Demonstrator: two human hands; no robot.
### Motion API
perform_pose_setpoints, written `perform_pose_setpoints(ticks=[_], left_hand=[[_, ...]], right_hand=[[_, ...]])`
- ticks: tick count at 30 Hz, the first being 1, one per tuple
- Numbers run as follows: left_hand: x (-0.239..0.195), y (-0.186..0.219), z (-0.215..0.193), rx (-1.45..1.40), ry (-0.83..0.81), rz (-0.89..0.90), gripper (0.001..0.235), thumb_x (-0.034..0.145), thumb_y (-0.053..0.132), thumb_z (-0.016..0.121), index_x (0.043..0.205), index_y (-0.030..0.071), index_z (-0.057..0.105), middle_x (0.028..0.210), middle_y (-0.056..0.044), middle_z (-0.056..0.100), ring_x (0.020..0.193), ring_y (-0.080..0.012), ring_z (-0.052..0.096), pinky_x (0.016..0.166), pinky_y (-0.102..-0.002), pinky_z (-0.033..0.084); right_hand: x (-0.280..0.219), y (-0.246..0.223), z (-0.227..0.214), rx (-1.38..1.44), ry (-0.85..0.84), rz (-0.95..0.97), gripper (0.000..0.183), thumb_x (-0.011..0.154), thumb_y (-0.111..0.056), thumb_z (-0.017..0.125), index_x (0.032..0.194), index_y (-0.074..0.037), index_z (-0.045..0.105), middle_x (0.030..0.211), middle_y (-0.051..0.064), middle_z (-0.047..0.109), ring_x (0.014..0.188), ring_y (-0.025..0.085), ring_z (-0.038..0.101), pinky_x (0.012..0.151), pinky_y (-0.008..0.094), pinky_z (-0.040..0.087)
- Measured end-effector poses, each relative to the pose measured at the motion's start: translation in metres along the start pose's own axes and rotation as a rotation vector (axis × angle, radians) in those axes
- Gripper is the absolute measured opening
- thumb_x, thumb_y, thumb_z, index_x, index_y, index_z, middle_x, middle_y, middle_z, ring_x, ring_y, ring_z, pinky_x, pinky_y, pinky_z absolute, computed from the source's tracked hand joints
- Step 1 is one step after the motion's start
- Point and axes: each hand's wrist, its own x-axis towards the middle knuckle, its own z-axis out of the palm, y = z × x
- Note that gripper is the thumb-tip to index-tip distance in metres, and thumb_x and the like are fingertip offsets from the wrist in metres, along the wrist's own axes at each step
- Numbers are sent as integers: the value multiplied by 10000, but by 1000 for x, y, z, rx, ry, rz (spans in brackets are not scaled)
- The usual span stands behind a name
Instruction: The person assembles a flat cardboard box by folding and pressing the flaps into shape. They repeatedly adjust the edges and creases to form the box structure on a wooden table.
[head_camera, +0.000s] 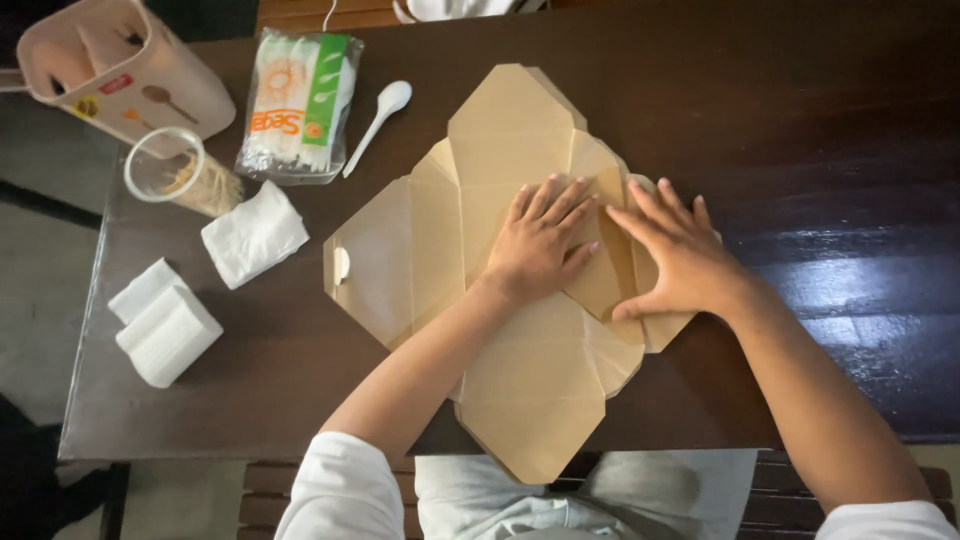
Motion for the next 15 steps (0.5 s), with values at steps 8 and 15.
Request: perform_pose_setpoints(ticks=[8, 15], left_hand=[[-2, 1, -5, -12, 1, 1, 588, 1081, 479, 324, 1616, 236, 309, 1705, -29, 244, 1595, -306, 129, 1280, -536, 96], [0, -2, 4, 6, -8, -2, 625, 1066, 491, 349, 1634, 241, 277, 1713, -28, 237, 1592, -322, 144, 1278, -545, 113]], right_hand=[[3, 6, 10, -11, 80, 43, 1092, 623, -682, 786, 1569, -314, 384, 1647, 109, 311, 1492, 483, 281, 1107, 742, 283], [15, 3, 13, -42, 173, 87, 843, 882, -626, 604, 1590, -229, 375, 1652, 214, 313, 1490, 539, 284, 1110, 799, 230]])
